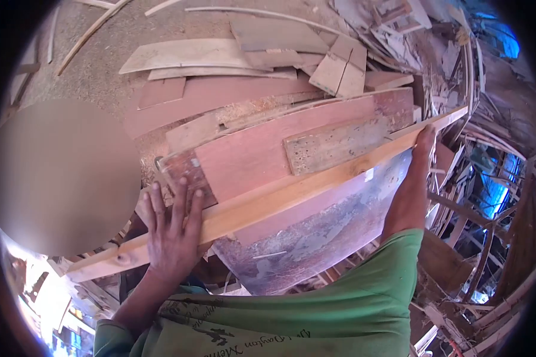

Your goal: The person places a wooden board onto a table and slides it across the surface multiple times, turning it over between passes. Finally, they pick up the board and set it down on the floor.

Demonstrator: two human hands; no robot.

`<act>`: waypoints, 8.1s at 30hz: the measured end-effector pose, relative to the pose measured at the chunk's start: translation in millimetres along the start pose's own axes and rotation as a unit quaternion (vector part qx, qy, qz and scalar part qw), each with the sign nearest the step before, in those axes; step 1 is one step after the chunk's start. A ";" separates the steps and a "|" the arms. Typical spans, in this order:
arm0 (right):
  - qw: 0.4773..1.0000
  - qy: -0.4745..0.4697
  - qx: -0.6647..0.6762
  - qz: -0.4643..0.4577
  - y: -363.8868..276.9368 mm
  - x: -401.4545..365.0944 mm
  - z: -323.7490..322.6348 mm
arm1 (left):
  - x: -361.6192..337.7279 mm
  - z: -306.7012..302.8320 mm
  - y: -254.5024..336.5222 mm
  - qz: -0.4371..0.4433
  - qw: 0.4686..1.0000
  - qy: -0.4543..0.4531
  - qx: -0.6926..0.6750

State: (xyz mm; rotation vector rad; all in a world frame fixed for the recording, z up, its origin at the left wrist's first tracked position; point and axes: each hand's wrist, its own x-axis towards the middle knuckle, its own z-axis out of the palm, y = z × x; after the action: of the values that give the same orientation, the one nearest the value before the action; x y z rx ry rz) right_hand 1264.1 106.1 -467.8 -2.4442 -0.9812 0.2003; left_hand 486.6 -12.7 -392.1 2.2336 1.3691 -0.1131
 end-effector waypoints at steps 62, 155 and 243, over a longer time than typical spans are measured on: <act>0.994 0.074 0.081 0.023 -108.5 -149.5 34.4 | -0.9 15.0 -13.4 0.090 0.995 0.018 0.040; 0.952 0.261 0.113 0.109 -179.3 -259.2 81.5 | 174.8 35.0 146.0 0.407 0.901 0.086 0.124; 0.929 0.335 0.107 0.116 -85.2 -77.0 61.3 | 308.0 54.5 296.7 0.408 0.877 0.162 0.196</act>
State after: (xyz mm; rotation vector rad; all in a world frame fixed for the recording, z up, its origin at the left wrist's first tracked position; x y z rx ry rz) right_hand 1137.0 130.2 -482.1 -2.1696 -0.3479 -0.4103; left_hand 899.9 104.8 -427.2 3.0961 0.4384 0.3220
